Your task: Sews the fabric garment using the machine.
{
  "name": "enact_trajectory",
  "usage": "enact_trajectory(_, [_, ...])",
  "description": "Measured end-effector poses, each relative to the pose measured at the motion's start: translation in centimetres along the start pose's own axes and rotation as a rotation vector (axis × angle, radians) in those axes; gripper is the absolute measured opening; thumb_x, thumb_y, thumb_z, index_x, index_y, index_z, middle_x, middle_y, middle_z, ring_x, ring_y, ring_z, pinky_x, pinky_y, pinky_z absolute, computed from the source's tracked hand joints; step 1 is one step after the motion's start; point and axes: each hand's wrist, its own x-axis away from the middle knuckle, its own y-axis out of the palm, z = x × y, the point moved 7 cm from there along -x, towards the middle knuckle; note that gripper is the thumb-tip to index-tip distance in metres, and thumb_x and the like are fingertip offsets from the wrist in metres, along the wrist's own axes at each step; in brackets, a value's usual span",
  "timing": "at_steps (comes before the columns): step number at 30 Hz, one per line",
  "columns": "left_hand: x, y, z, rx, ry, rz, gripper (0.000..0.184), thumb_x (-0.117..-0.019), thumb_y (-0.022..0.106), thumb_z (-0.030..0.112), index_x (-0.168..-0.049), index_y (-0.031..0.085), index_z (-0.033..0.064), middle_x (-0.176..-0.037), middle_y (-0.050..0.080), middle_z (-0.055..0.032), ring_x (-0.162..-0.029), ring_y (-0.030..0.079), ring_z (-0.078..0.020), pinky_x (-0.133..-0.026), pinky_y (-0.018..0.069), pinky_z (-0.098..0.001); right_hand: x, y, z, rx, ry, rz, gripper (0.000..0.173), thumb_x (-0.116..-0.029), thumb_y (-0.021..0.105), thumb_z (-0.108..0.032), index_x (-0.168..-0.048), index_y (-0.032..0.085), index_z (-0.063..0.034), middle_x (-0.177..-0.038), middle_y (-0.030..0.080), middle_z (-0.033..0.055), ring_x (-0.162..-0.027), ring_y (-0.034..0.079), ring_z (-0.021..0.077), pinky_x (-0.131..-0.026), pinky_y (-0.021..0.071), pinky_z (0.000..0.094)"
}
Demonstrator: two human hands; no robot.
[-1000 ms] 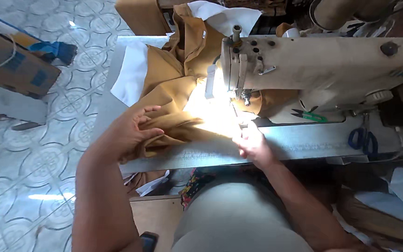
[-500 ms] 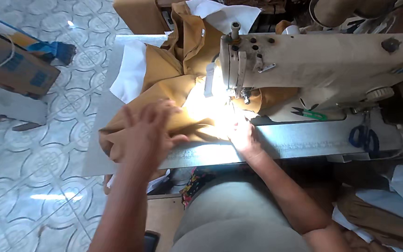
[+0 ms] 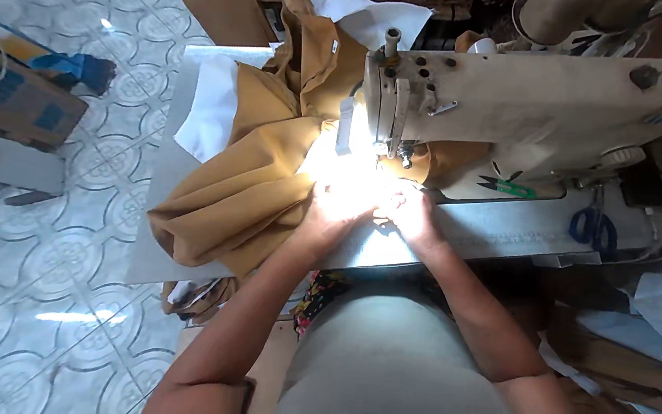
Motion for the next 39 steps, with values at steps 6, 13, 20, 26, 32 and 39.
enact_trajectory(6, [-0.3, -0.9, 1.4, 0.016, -0.054, -0.114, 0.039, -0.0946, 0.064, -0.001, -0.117, 0.076, 0.0285, -0.121, 0.07, -0.012, -0.12, 0.061, -0.0407, -0.106, 0.0257, -0.0781, 0.0, 0.9, -1.2, 0.176, -0.031, -0.079, 0.013, -0.0947, 0.068, -0.009, -0.101, 0.074, 0.0013, -0.094, 0.072, 0.0178, -0.085, 0.071, 0.0301, -0.079, 0.0587, 0.0479])
enact_trajectory(13, [-0.1, -1.0, 1.7, -0.035, -0.107, -0.157, 0.039, -0.0956, 0.062, -0.002, -0.119, 0.075, 0.0269, -0.111, 0.069, -0.0093, -0.108, 0.066, -0.0351, -0.107, 0.016, -0.0837, 0.9, 1.4, -1.8, 0.362, -0.232, -0.031, 0.013, -0.0939, 0.067, -0.007, -0.102, 0.074, 0.0007, -0.097, 0.072, 0.0188, -0.09, 0.073, 0.0323, -0.077, 0.0605, 0.0466])
enact_trajectory(20, [-0.2, -0.8, 1.5, -0.067, -0.119, -0.227, 0.041, -0.0953, 0.062, -0.002, -0.123, 0.073, 0.0255, -0.116, 0.069, -0.0124, -0.116, 0.063, -0.0404, -0.108, 0.0138, -0.0845, 1.5, 2.2, -1.8, 0.429, -0.275, -0.031, 0.017, -0.0929, 0.068, -0.007, -0.105, 0.075, 0.0024, -0.106, 0.069, 0.0219, -0.091, 0.072, 0.0339, -0.078, 0.0613, 0.0435])
enact_trajectory(26, [-1.4, -1.1, 0.1, -0.028, -0.146, -0.113, 0.034, -0.097, 0.063, 0.004, -0.119, 0.075, 0.0253, -0.124, 0.069, -0.0084, -0.13, 0.055, -0.0392, -0.111, 0.0133, -0.0812, -0.2, 2.1, -2.1, 0.418, -0.276, -0.031, 0.022, -0.0931, 0.067, -0.006, -0.113, 0.071, 0.0046, -0.121, 0.066, 0.0253, -0.103, 0.07, 0.0379, -0.086, 0.059, 0.0489])
enact_trajectory(32, [-3.2, 0.0, -1.9, -0.071, -0.17, -0.1, 0.039, -0.0971, 0.06, 0.002, -0.125, 0.073, 0.0258, -0.126, 0.068, -0.0075, -0.127, 0.058, -0.0385, -0.109, 0.0135, -0.0844, -1.7, 2.2, -1.9, 0.425, -0.288, -0.039, 0.019, -0.091, 0.072, -0.006, -0.109, 0.072, -0.0008, -0.117, 0.063, 0.0215, -0.103, 0.067, 0.0359, -0.087, 0.0579, 0.0497])
enact_trajectory(39, [1.0, -2.8, -3.1, -0.102, -0.325, 0.01, 0.047, -0.0932, 0.073, 0.021, -0.139, 0.063, 0.0215, -0.154, 0.051, -0.0124, -0.148, 0.037, -0.0411, -0.11, 0.0136, -0.0841, -0.9, 1.6, -0.5, 0.335, -0.143, 0.023, 0.04, -0.0977, 0.067, -0.028, -0.13, 0.065, -0.0038, -0.121, 0.067, 0.0189, -0.102, 0.07, 0.0318, -0.084, 0.0592, 0.0471])
